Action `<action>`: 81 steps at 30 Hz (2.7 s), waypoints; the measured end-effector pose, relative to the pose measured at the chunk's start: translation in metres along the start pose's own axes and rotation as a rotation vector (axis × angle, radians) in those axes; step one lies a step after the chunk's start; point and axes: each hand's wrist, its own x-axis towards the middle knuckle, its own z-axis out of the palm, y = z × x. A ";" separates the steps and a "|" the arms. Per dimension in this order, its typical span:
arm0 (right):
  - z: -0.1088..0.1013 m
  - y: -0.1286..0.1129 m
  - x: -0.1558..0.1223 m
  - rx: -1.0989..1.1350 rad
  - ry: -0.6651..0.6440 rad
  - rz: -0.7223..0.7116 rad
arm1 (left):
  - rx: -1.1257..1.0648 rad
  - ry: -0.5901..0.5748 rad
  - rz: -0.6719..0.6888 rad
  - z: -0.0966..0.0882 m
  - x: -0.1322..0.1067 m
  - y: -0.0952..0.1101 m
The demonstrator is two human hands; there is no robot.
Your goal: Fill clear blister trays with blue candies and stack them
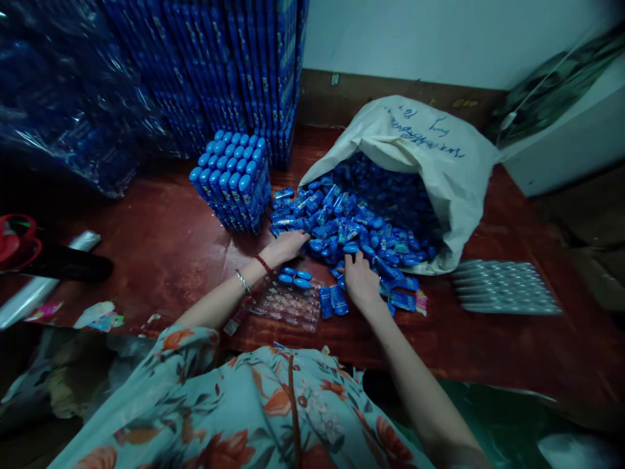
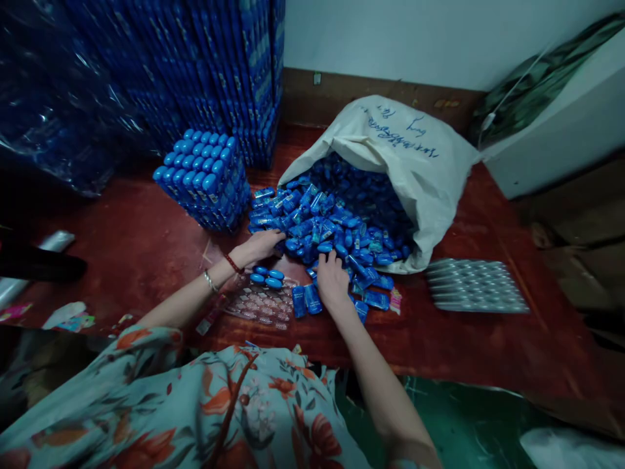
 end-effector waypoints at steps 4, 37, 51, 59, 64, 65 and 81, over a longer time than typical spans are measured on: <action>0.001 -0.002 0.003 0.031 -0.056 0.034 | 0.041 -0.042 -0.005 0.003 0.010 0.003; 0.019 -0.046 -0.084 1.348 0.098 -0.002 | -0.046 0.280 0.156 0.036 -0.152 0.023; -0.003 -0.071 -0.060 0.227 0.105 -0.750 | -0.053 0.227 -0.126 0.050 -0.165 0.055; -0.018 -0.074 -0.055 0.171 -0.060 -0.733 | -0.058 0.061 -0.020 0.026 -0.149 0.045; 0.004 -0.067 -0.068 0.286 0.142 -0.640 | -0.036 0.269 -0.042 0.049 -0.156 0.036; 0.008 -0.062 -0.072 0.354 0.201 -0.622 | -0.028 0.332 -0.054 0.053 -0.158 0.035; 0.031 -0.002 -0.103 0.501 -0.049 0.068 | 0.022 -0.036 0.015 0.046 -0.071 0.131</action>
